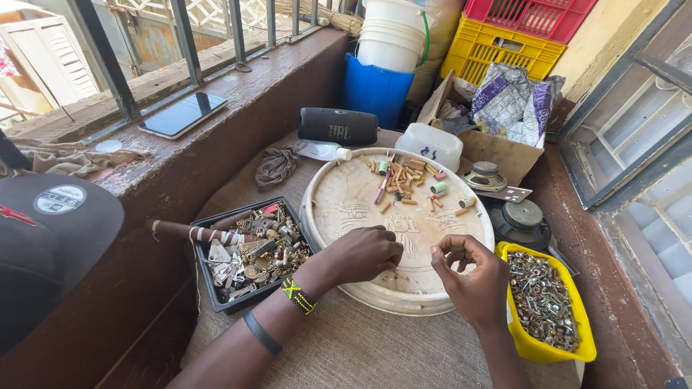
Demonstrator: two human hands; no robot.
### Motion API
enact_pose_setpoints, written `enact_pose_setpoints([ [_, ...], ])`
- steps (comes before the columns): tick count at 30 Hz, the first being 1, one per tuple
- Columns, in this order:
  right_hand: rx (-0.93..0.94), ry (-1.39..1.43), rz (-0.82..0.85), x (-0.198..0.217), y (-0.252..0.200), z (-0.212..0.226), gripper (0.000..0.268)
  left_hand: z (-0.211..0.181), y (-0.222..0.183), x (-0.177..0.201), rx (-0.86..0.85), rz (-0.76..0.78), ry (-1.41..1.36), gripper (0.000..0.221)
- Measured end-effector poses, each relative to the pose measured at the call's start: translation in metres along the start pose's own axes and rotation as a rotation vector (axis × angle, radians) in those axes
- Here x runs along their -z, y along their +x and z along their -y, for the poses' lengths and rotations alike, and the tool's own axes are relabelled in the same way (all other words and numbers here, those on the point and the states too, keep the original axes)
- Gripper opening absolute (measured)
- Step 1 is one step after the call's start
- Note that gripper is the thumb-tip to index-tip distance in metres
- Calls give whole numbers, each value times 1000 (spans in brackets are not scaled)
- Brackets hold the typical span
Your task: Sorting and inspecting small metal hardware components from a mixed tray into separate containers.
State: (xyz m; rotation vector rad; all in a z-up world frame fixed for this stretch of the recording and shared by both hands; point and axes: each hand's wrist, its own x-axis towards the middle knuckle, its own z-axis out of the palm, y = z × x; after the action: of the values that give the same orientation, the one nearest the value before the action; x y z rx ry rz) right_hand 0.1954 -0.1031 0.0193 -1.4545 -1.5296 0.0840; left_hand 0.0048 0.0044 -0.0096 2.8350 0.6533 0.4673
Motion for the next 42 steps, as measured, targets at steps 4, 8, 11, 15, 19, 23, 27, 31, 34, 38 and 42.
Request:
enact_pose_setpoints([
  [4, -12, 18, -21, 2, -1, -2, 10, -3, 1, -3, 18, 19, 29, 13],
  [8, 53, -5, -47, 10, 0, -20, 8, -4, 0, -2, 3, -65, 56, 19],
  [11, 139, -66, -97, 30, -1, -24, 9, -6, -1, 0, 8, -108, 43, 19],
  [15, 191, -151, -253, 72, -13, -21, 6, -5, -1, -1, -32, -171, 16, 15],
  [19, 64, -278, -207, 112, -31, -37, 10, -5, -1, 1, -74, -201, -7, 8],
  [23, -137, -487, -195, 132, -40, -61, 8, -8, -1, 6, -32, -158, -70, 9],
  [27, -270, -800, -38, 144, -38, -97, 19, -10, 0, 5, -50, -205, -74, 7],
  [31, -75, -627, -104, 119, -24, -56, 29, -8, 0, 4, -47, -247, -74, 6],
  [34, 123, -400, -17, 83, -5, -19, 20, -7, 1, 4, -38, -279, -62, 7],
  [38, 14, -270, 310, 30, 19, 18, 20, -6, 3, 5, -17, -396, -114, 9],
  [42, 191, -194, 304, -17, 30, -2, 21, -2, 5, 2, -2, -446, -145, 23],
])
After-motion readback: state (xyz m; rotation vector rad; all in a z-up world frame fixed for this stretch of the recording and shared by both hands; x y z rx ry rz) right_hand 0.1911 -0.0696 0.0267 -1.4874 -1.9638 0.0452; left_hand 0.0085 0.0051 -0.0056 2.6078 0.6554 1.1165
